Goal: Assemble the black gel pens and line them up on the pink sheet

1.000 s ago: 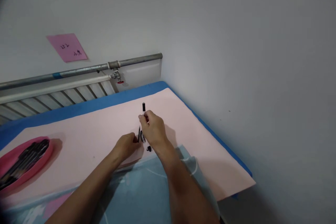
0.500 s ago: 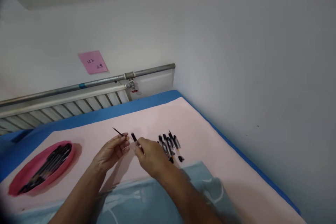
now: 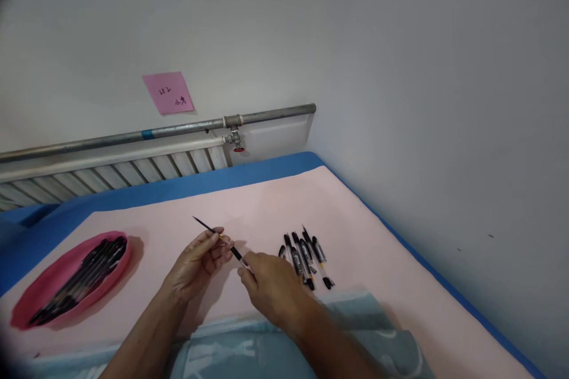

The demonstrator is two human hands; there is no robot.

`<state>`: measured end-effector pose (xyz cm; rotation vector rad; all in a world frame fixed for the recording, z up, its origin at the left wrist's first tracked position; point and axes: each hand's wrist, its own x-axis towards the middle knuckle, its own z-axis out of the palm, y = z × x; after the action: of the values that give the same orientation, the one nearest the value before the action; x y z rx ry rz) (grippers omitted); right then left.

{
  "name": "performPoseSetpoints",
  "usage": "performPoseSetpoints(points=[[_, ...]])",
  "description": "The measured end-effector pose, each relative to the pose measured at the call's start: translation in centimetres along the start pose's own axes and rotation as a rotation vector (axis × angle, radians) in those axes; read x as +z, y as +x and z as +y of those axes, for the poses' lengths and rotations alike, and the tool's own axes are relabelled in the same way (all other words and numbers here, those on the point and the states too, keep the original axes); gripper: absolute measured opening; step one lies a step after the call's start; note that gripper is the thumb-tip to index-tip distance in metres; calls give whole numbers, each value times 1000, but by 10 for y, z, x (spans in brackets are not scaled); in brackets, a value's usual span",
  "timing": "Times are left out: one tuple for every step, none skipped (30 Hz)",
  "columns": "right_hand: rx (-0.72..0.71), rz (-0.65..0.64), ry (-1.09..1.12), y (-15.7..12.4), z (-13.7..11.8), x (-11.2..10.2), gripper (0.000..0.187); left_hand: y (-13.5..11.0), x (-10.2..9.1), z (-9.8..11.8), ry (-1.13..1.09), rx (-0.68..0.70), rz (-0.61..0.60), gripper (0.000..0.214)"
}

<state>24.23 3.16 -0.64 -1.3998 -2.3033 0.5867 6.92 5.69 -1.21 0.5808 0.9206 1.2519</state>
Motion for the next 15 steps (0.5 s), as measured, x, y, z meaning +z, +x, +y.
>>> performPoseSetpoints(points=[[-2,-5,-8,0,0,0,20,0,-1,0,15,7,-10,16],[-4,-9,-14,0,0,1,20,0,-1,0,30,12,-22,17],[-5,-12,-19,0,0,1,20,-1,-2,0,43,16,-32,17],[-7,-14,-21,0,0,2,20,-1,-3,0,56,19,-38,17],[-9,-14,-19,0,1,2,19,-2,-3,1,68,20,-41,18],[-11,-12,-16,0,1,2,19,-2,-4,1,81,20,-41,18],[-13,-11,-13,0,1,3,19,-3,-4,2,93,21,-40,18],[-13,-10,-13,0,1,3,19,-3,-5,3,105,22,-39,18],[-13,-11,-14,-1,2,3,19,-4,-5,3,114,23,-40,18],[-11,-14,-18,-1,2,3,19,-4,-5,4,122,23,-41,19],[-10,-17,-22,-1,1,3,19,-4,-6,4,126,23,-41,19],[-8,-20,-26,-1,1,3,19,-4,-6,5,129,23,-42,19],[-7,-23,-29,0,1,2,19,-5,-6,5,132,23,-41,20],[-8,-27,-31,0,0,2,19,-5,-6,5,135,24,-40,20],[-9,-33,-32,0,0,1,19,-5,-6,5,139,25,-38,21]])
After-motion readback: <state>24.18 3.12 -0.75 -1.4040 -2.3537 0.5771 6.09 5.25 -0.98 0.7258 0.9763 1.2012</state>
